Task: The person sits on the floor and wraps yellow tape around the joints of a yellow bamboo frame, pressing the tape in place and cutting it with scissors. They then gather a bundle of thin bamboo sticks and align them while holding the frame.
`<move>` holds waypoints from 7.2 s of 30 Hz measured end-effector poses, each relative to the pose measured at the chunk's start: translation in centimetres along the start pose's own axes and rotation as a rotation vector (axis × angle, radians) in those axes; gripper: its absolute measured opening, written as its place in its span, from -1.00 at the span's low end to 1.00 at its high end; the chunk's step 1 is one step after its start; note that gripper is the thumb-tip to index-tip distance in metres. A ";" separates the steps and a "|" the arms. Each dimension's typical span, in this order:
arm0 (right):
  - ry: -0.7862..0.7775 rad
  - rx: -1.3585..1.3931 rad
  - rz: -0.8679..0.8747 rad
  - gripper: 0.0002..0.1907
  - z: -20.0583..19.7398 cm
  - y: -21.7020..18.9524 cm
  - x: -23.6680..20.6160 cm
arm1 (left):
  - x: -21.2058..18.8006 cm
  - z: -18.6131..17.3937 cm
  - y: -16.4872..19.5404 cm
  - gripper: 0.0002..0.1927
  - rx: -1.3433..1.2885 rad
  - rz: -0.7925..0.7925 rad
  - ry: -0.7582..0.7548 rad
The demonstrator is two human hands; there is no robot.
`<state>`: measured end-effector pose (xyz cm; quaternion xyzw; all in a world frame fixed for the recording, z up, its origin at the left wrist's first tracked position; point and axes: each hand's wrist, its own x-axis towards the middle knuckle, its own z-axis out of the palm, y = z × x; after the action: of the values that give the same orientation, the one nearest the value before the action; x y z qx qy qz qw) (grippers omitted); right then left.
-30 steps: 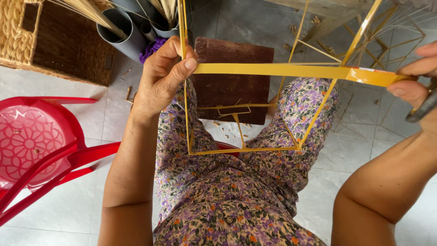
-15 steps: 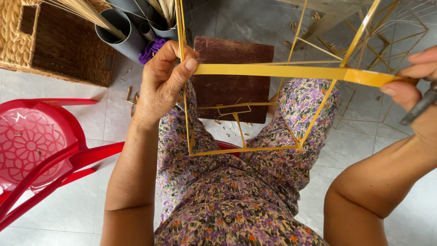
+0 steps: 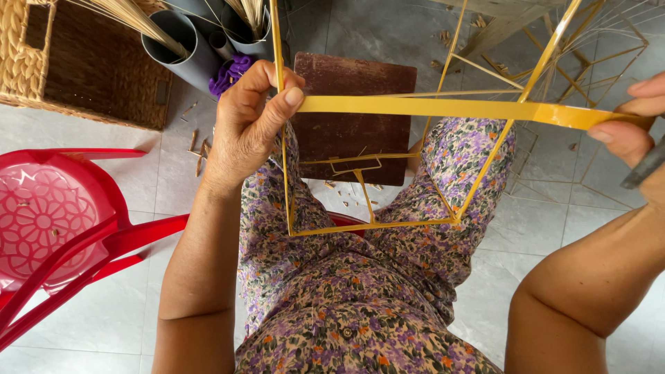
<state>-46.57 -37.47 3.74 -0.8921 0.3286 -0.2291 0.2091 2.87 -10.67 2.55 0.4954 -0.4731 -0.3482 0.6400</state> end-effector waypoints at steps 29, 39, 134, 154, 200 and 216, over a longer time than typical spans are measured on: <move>0.106 0.209 0.043 -0.54 4.4 -7.3 4.6 | 0.0 0.0 -0.7 -0.82 -0.115 -0.034 0.076; 0.293 0.266 0.017 -0.66 8.5 -6.4 5.3 | 0.0 1.3 -1.0 -0.70 -0.202 0.243 0.153; 0.024 1.487 -0.391 -0.60 13.3 -14.5 7.0 | 1.4 7.2 -0.7 -0.75 0.362 0.619 -0.187; -0.273 0.647 -0.223 -0.52 8.7 -22.4 9.0 | -3.7 2.9 -1.6 -0.89 0.140 0.180 0.001; 0.069 1.131 0.114 -0.64 7.5 -12.9 -2.1 | -4.9 3.8 -0.9 -0.59 0.183 0.160 0.405; -0.541 1.125 0.080 -0.52 15.3 -18.8 -6.0 | -5.9 6.1 1.4 -0.71 -0.291 -0.375 0.290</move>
<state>-33.00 -16.89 -0.41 -0.6589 0.1262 -0.1250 0.7310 -4.77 -6.78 2.75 0.5221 -0.2215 -0.4502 0.6897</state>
